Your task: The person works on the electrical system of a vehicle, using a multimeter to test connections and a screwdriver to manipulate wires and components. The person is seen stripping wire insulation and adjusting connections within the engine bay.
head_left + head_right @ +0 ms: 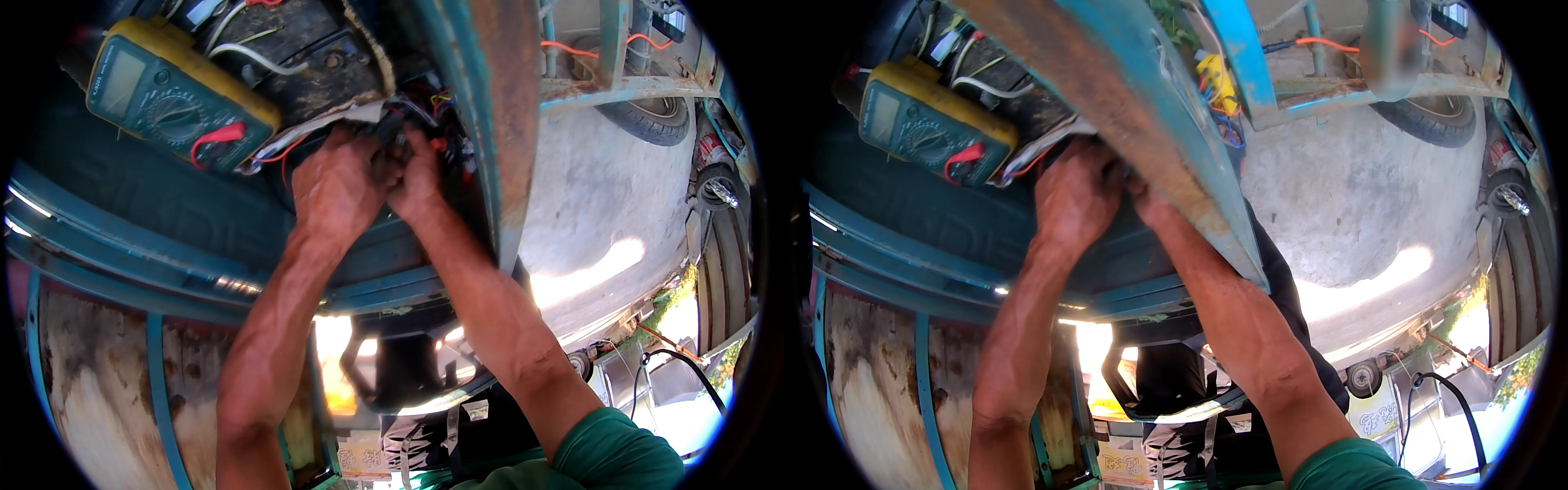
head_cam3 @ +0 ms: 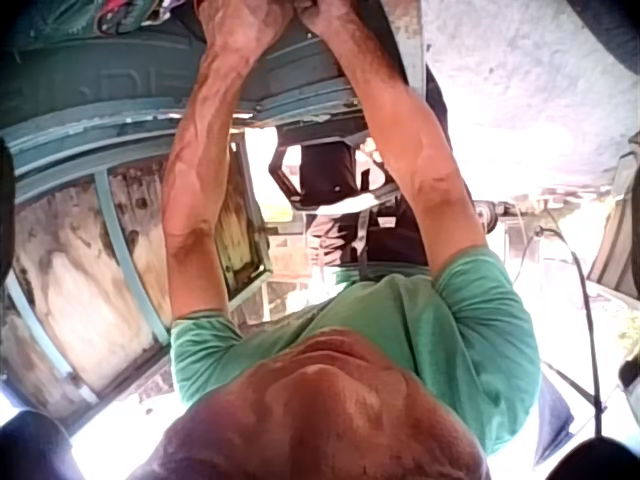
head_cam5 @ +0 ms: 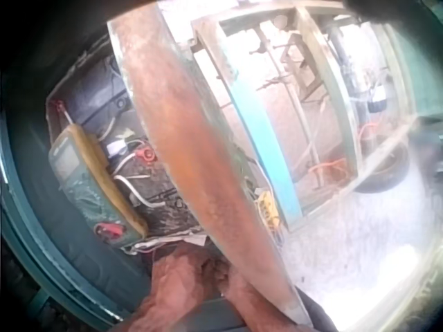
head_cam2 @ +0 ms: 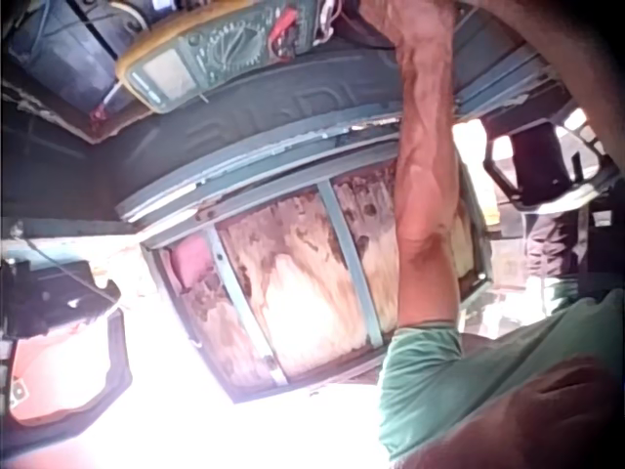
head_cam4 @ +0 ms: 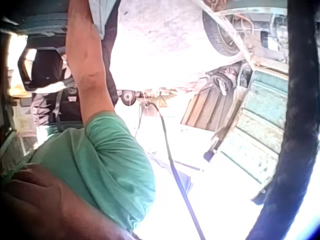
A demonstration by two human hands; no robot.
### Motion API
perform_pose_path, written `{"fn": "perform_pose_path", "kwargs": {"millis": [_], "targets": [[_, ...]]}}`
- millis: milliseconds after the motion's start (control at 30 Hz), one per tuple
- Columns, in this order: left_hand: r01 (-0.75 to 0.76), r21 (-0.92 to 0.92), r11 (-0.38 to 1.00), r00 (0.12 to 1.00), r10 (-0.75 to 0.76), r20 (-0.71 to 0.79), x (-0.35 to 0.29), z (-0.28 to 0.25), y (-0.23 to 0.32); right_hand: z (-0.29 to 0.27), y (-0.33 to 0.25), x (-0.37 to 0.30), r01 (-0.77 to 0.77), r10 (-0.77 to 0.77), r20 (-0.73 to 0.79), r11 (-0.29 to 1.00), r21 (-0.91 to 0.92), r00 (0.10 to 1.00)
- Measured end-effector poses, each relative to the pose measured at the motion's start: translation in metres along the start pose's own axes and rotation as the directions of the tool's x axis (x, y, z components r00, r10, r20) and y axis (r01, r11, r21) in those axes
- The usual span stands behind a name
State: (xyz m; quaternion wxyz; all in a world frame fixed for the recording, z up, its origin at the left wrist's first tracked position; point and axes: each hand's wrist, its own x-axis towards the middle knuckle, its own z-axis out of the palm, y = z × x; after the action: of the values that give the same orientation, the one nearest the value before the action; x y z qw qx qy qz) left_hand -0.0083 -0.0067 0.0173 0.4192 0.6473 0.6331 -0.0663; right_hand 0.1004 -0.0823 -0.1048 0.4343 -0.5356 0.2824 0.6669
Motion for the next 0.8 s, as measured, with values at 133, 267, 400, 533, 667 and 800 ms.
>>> {"fn": "perform_pose_path", "kwargs": {"millis": [133, 267, 400, 533, 667, 800], "targets": [[-0.004, -0.024, 1.0, 1.0, 0.004, -0.016, -0.0016, 0.0008, -0.0008, -0.0006, -0.0013, -0.0002, 0.013, -0.013, 0.043, 1.0, -0.011, 0.999], [0.0, -0.039, 0.999, 1.0, 0.0, -0.025, -0.0026, 0.0017, -0.0014, 0.0006, -0.0001, -0.002, 0.058, -0.055, 0.049, 0.996, -0.063, 0.997], [-0.002, -0.051, 0.999, 0.999, 0.0, -0.035, -0.0031, 0.0019, -0.0012, 0.002, -0.0006, -0.0002, 0.088, -0.084, 0.042, 0.992, -0.091, 0.996], [-0.017, -0.043, 0.999, 0.999, 0.015, -0.042, -0.0033, 0.0036, -0.0029, -0.0023, 0.0005, 0.0045, 0.042, -0.041, 0.05, 0.999, -0.026, 0.998], [-0.001, -0.027, 1.0, 0.999, 0.0, -0.033, -0.0033, 0.0025, -0.0013, -0.0021, 0.0007, 0.0024, 0.008, -0.007, 0.057, 1.0, -0.014, 0.998], [-0.004, -0.045, 0.999, 0.998, 0.002, -0.06, -0.0032, 0.0049, -0.0022, 0.002, -0.0008, -0.0005, 0.024, -0.023, 0.041, 0.999, -0.03, 0.999]]}}
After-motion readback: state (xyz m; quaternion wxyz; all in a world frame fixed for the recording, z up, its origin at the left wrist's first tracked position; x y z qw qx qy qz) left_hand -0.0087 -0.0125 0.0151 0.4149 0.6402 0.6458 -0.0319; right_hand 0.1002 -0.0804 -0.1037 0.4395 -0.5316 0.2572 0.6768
